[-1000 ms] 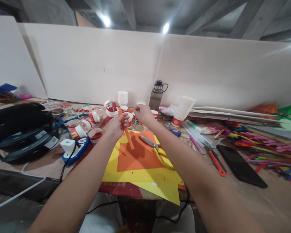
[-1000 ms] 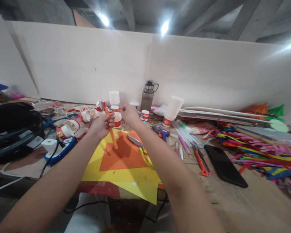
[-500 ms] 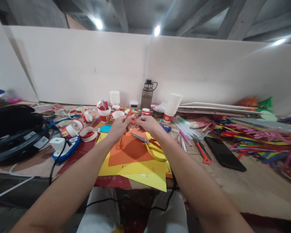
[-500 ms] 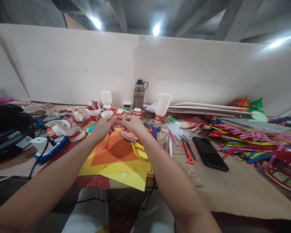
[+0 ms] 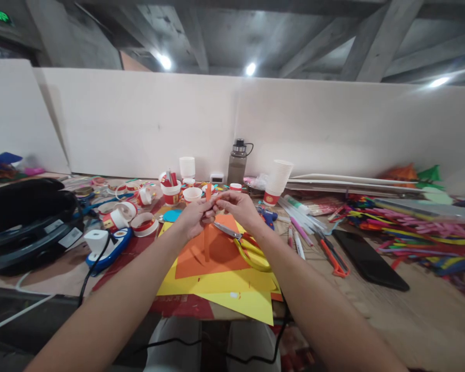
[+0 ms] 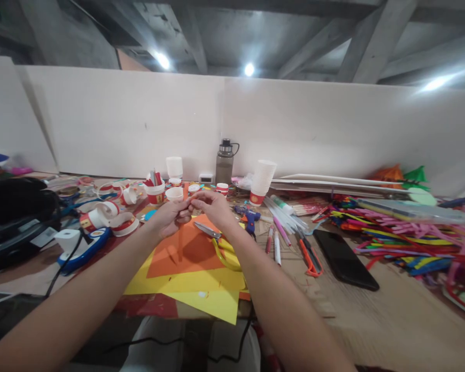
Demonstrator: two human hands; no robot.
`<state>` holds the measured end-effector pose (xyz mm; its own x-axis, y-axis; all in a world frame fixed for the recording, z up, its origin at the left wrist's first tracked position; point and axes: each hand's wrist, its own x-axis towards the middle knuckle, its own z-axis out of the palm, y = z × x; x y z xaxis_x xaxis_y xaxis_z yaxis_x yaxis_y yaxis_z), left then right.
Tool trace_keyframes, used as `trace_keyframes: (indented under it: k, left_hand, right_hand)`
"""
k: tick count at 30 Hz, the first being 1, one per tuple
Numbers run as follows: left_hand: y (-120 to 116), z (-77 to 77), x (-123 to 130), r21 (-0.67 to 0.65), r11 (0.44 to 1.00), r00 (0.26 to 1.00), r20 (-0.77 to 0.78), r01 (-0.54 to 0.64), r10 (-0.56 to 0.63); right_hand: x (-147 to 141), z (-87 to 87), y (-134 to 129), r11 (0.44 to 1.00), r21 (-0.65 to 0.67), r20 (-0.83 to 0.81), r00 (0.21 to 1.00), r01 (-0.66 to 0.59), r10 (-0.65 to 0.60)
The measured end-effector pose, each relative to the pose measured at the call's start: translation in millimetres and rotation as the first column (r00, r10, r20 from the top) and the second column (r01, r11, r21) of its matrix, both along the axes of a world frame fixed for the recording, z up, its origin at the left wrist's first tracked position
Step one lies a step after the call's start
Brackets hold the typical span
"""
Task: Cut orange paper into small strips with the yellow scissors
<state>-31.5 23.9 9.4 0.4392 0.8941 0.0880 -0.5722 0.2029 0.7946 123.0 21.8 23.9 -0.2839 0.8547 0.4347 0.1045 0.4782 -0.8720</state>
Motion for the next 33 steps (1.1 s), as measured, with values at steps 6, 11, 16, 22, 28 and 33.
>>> trace_keyframes:
  k: [6,11,16,22,28,33]
  left_hand:
    - [-8,2.1,5,0.007,0.996,0.990,-0.107,-0.089,0.089]
    - [-6,-6.7,8,0.150,0.967,0.952,-0.197,-0.207,0.235]
    - [-4,-13.9,9,0.276,0.928,0.909,-0.264,-0.249,0.323]
    - [-9,-14.3,15,0.402,0.877,0.866,-0.302,-0.262,0.397]
    - [-9,-14.9,14,0.439,0.860,0.864,-0.290,-0.261,0.411]
    - [-8,-16.6,14,0.436,0.869,0.896,-0.251,-0.234,0.367]
  right_hand:
    - [1,-2.6,2,0.971,-0.085,-0.153,0.960,0.225,-0.235]
    - [-2,-1.6,-2,0.976,-0.125,-0.188,0.962,0.177,-0.198]
    - [-8,-6.5,-2,0.982,-0.100,-0.223,0.959,0.158,-0.177]
    - [-11,-8.1,-2,0.976,-0.082,-0.228,0.950,0.201,-0.214]
    - [-9,-8.3,0,0.966,-0.037,-0.200,0.945,0.257,-0.259]
    - [-8,-8.1,0,0.960,-0.052,-0.196,0.940,0.275,-0.280]
